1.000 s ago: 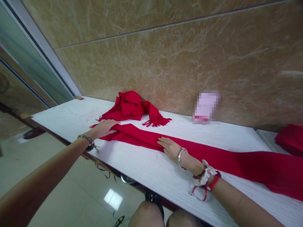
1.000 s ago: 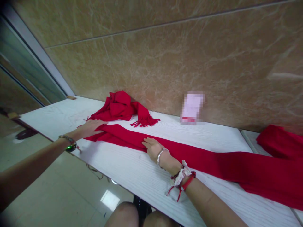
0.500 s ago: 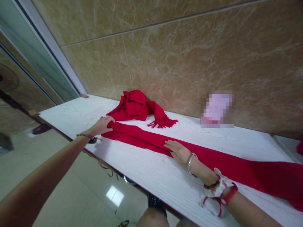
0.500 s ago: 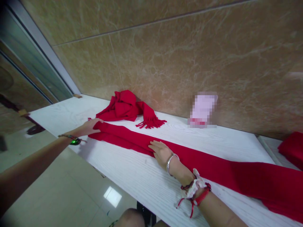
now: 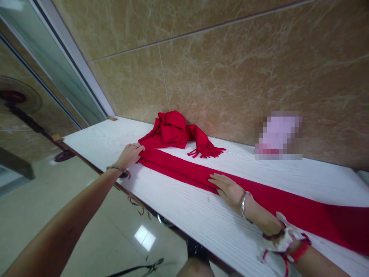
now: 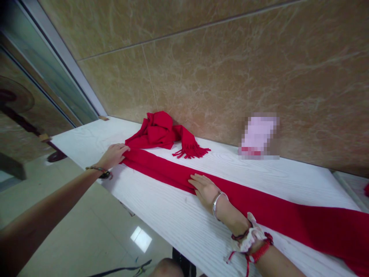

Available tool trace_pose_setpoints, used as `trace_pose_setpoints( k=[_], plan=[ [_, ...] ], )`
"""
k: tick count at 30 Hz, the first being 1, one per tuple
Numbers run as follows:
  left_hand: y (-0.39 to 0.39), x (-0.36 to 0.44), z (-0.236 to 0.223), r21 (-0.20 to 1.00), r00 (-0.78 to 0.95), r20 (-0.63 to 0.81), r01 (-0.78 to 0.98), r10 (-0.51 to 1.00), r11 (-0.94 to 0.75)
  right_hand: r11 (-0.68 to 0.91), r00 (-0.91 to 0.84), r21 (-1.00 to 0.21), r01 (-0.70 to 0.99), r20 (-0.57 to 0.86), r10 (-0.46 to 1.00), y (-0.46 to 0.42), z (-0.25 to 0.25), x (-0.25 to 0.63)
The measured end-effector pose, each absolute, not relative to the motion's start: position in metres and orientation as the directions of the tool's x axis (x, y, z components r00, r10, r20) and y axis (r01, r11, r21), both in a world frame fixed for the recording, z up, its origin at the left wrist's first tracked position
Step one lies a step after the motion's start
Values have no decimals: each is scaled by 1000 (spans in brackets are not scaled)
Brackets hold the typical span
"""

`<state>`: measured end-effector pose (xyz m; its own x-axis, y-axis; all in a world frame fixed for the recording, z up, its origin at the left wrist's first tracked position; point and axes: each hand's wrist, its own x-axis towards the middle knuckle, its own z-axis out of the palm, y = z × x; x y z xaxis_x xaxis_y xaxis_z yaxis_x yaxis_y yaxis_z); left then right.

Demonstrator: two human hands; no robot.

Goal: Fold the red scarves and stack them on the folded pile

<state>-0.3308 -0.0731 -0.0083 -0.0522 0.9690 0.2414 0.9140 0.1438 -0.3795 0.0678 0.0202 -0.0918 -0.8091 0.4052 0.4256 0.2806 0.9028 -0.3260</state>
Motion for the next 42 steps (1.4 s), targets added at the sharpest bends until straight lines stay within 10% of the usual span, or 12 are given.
trace_pose_setpoints(
  k=[17,27,42],
  plan=[
    [-96,-355,-10,-279,-84,121,954,989,115,926,-806,-138,352,458,374,17,-104,67],
    [-78,-274,-13,149,107,-116,985,987,-90,950,-890,-47,309,337,307,6,-75,70],
    [-75,-288,-41,-18,-404,142,912,904,411,922,-868,-136,363,310,387,6,-78,67]
  ],
)
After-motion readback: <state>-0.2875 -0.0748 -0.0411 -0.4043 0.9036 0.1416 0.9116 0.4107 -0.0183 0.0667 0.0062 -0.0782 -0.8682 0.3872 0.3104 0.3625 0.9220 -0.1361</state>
